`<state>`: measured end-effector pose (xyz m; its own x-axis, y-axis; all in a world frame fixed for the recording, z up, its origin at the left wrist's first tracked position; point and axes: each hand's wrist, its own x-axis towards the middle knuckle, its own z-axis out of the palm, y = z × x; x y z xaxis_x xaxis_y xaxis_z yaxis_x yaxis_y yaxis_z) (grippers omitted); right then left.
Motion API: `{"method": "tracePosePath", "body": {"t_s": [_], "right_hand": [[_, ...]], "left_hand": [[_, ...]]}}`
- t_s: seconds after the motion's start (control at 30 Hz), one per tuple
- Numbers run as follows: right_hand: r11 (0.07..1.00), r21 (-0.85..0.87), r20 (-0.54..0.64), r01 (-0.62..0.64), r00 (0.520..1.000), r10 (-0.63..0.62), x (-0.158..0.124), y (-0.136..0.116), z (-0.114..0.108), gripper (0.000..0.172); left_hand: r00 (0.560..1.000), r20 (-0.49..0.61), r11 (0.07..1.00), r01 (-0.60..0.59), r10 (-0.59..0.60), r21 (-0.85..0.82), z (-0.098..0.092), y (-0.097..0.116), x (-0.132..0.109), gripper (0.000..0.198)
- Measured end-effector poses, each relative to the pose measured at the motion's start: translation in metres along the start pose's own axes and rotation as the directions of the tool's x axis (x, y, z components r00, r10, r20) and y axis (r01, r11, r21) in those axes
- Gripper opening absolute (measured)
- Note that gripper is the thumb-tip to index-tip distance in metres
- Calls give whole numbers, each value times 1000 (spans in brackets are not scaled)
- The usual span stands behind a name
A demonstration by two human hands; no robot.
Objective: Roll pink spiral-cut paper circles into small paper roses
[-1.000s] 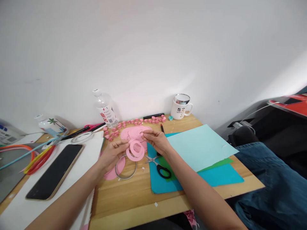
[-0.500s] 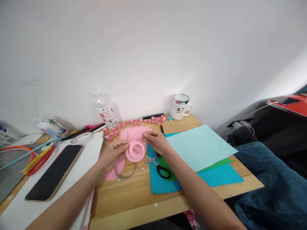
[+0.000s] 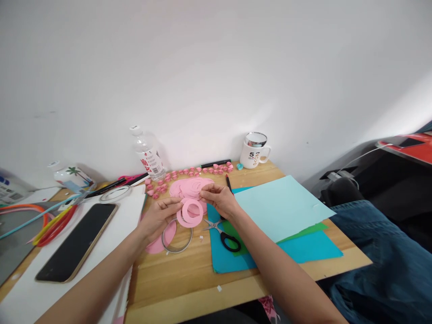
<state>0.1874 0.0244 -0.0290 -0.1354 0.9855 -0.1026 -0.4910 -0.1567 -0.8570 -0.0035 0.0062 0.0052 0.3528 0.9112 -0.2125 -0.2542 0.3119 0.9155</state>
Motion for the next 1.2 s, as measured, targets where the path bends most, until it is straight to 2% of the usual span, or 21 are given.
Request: {"method": "tracePosePath", "body": {"t_s": [0.13, 0.3, 0.5, 0.73, 1.0, 1.2], "right_hand": [[1000, 25, -23, 6, 1000, -5, 1, 0, 1, 19], [1000, 15, 59, -11, 998, 10, -1, -3, 2, 23], [1000, 23, -2, 0, 1000, 0, 0, -2, -1, 23], [999, 37, -7, -25, 1000, 25, -1, 0, 3, 18], [998, 35, 80, -43, 996, 40, -2, -4, 4, 17], [999, 19, 46, -37, 998, 36, -2, -3, 2, 21]], "left_hand": [[1000, -7, 1000, -5, 5, 4, 1, 1, -1, 23], [1000, 18, 1000, -15, 15, 10, -2, -1, 0, 25], [1000, 25, 1000, -16, 16, 17, -4, -3, 1, 23], [1000, 23, 999, -8, 7, 38, -1, 0, -1, 25], [993, 109, 999, -38, 34, 32, -1, 1, -2, 23], [991, 128, 997, -49, 42, 52, -2, 0, -1, 20]]}}
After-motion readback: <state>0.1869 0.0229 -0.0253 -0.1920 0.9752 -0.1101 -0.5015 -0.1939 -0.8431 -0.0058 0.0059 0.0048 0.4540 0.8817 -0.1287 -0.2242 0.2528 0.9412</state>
